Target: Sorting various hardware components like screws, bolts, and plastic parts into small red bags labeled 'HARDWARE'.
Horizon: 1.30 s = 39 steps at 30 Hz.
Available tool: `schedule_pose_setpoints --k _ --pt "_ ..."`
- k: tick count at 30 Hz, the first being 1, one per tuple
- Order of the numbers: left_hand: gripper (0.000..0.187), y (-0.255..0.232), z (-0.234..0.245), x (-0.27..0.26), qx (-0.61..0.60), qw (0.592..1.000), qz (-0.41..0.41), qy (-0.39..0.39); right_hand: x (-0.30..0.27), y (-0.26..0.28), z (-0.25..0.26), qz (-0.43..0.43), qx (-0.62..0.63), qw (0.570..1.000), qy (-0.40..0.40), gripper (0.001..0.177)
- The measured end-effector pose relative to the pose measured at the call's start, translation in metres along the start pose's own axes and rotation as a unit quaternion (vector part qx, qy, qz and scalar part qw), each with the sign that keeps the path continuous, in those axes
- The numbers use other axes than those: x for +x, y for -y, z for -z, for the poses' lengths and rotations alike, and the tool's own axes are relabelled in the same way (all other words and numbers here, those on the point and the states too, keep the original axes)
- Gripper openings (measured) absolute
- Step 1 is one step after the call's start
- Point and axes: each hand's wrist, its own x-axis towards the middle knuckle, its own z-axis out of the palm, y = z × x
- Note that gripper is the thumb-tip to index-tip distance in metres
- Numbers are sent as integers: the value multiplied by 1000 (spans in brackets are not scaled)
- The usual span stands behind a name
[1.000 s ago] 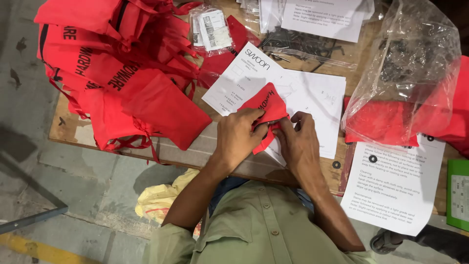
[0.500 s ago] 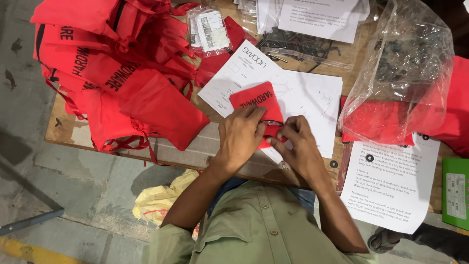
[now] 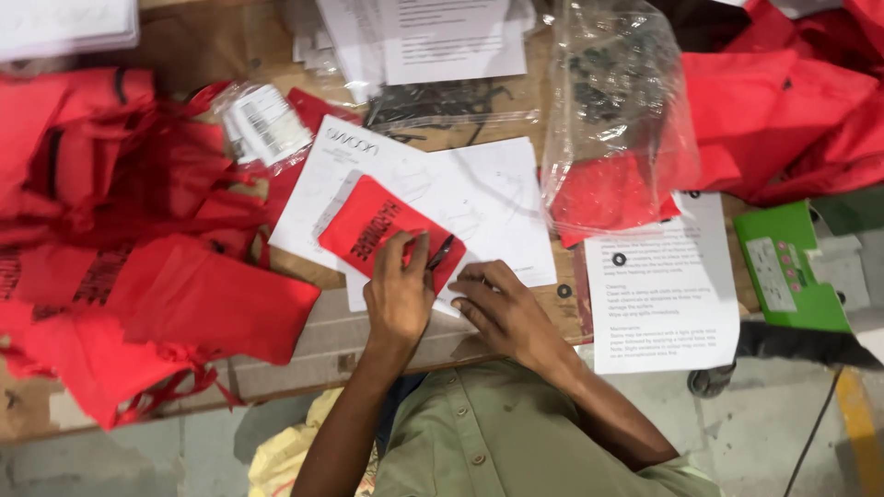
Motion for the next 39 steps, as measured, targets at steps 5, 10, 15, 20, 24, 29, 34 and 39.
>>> schedule_pose_setpoints --k 5,10,15,20,24,29,34,39 --pt "52 1 0 0 -50 998 -11 -40 -26 0 42 -58 -9 989 -136 26" --pt "49 0 0 0 -57 996 -18 -66 5 -45 101 -140 -146 947 -248 20" --pt "48 4 -1 -3 -67 995 -14 -73 77 -165 123 -47 -370 921 -116 32" --pt "47 6 -2 -5 -74 991 -4 -111 125 -182 120 -1 -214 965 -154 31" --pt "44 7 -3 -4 -107 986 -4 -126 158 -226 115 25 -45 986 -160 31" --pt "44 7 -1 -4 -119 985 3 -122 146 -279 130 5 151 973 -172 32" --pt "45 9 -3 -6 -114 984 2 -134 144 -326 139 -26 344 924 -166 35" --pt "46 10 -3 -6 -121 986 -1 -111 139 -384 140 -66 524 833 -164 37"
